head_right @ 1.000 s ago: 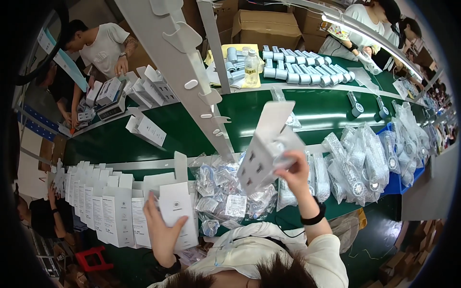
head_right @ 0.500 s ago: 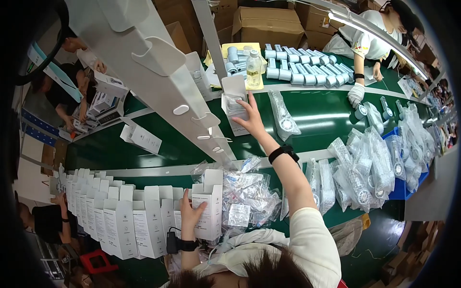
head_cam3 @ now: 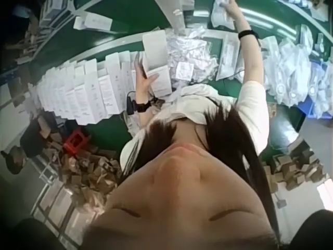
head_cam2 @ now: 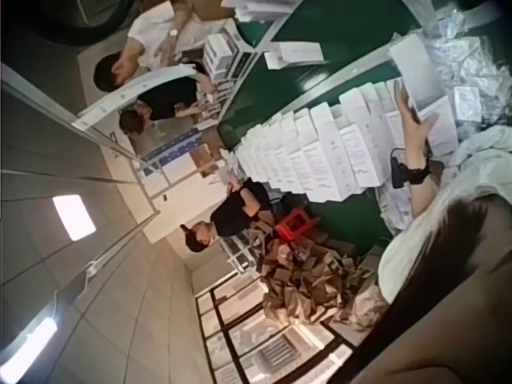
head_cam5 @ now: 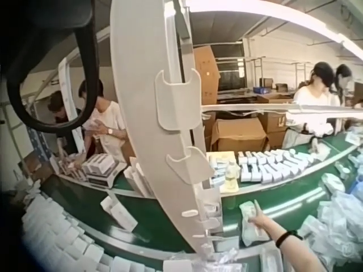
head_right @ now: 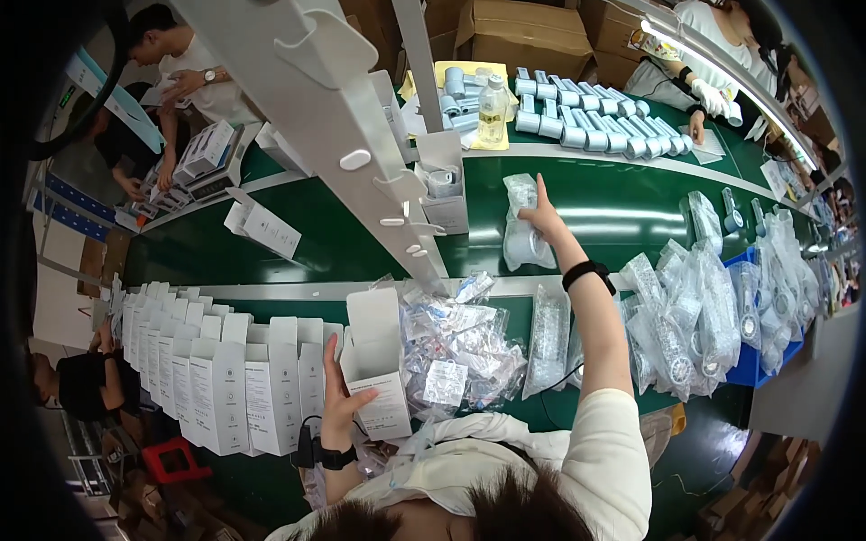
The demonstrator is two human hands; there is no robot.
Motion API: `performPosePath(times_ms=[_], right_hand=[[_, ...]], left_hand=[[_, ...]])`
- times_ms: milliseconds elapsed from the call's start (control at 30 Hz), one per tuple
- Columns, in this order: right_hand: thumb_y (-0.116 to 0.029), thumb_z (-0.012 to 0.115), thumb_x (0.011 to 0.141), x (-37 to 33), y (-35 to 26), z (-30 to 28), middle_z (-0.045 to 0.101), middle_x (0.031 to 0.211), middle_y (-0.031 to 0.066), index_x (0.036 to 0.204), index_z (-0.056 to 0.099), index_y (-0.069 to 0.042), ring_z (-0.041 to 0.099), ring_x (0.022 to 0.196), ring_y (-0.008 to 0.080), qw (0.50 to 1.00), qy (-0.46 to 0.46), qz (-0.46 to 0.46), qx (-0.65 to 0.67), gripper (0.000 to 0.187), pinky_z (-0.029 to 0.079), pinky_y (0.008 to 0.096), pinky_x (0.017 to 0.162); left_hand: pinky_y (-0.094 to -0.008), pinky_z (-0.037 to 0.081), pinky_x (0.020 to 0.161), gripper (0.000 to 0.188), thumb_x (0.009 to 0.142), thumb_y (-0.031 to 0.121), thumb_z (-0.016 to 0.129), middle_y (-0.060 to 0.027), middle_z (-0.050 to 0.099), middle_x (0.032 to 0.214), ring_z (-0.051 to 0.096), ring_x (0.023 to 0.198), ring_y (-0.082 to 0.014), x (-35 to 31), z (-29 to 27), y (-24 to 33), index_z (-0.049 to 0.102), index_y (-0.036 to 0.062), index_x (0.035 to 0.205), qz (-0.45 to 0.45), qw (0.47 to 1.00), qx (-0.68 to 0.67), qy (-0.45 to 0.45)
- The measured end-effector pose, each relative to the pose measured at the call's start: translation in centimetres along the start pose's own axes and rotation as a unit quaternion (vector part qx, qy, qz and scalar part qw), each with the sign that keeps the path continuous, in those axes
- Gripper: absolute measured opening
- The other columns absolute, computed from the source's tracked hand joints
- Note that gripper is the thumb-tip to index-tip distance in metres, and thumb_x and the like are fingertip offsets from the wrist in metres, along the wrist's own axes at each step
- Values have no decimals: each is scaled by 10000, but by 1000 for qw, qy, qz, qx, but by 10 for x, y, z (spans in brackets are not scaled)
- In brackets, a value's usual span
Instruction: The person empties a sack of items onto a table and then packs several boxes by placing a small plastic bag and a bubble-wrapped component into each one.
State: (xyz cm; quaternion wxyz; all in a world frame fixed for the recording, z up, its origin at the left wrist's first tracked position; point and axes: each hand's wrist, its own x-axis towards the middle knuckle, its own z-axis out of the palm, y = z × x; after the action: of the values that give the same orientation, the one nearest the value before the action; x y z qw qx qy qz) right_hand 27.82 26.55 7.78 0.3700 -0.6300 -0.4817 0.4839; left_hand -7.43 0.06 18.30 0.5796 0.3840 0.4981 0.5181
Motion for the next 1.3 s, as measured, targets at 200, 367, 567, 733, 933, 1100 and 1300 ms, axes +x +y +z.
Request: performPosePath(times_ms=[200, 367, 567, 733, 933, 1100, 1300], right_hand=[[-50, 582, 747, -161, -83, 16, 491, 1111, 107, 1300, 252, -114, 540, 971, 218, 886, -21, -27, 463, 647, 483, 357, 796], [-48, 622, 731, -240, -132, 88, 436, 1099, 92, 1221, 294, -86, 497, 988, 214, 858, 132, -101, 486, 591, 436, 341, 853], [-108, 654, 719, -242, -96, 114, 429, 1098, 86, 1165, 376, -85, 435, 1056, 217, 893, 176, -400, 106, 526, 391, 324, 872], [-142, 646, 726, -246, -123, 80, 454, 1089, 93, 1037, 533, -82, 462, 1040, 253, 847, 56, -467, -248, 336, 383, 325, 873], [-143, 613, 736, -184, -49, 82, 497, 1086, 144, 970, 612, -67, 436, 1043, 355, 949, 44, -310, -21, 246, 366, 394, 892], [-130, 658, 679, -98, 43, 95, 542, 993, 155, 959, 602, -43, 482, 948, 347, 908, 45, -211, -359, 298, 413, 397, 829], [-115, 694, 624, -100, 42, 88, 558, 903, 148, 896, 611, -62, 529, 868, 311, 897, -73, -153, -408, 289, 434, 383, 770]], left_hand=[[-358, 373, 898, 698, 628, 155, 761, -163, 384, 1236, 417, 1121, -244, 7, 23, 10, 342, 27, 1171, 119, 939, 301, -114], [-369, 381, 874, 740, 596, 143, 783, -220, 334, 1237, 420, 1099, -302, 8, 58, -8, 296, 53, 1146, 169, 933, 314, -53], [-385, 379, 860, 792, 565, 83, 790, -256, 325, 1198, 424, 1070, -345, 7, 61, -29, 211, 97, 1106, 209, 929, 302, 56], [-396, 357, 890, 784, 566, 42, 779, -232, 329, 1200, 420, 1086, -325, 23, 57, -16, 203, 94, 1096, 443, 822, 356, -37], [-413, 378, 868, 740, 579, 14, 754, -213, 335, 1190, 422, 1078, -338, 33, 32, -53, 227, 99, 1092, 359, 909, 213, 22], [-363, 388, 876, 563, 650, 65, 704, -145, 345, 1224, 422, 1091, -285, 18, 25, -39, 375, 70, 1107, 252, 900, 355, 23], [-323, 423, 771, 293, 667, 63, 664, -148, 464, 1050, 505, 945, -291, 8, 40, 5, 530, 11, 922, 191, 867, 448, 101]])
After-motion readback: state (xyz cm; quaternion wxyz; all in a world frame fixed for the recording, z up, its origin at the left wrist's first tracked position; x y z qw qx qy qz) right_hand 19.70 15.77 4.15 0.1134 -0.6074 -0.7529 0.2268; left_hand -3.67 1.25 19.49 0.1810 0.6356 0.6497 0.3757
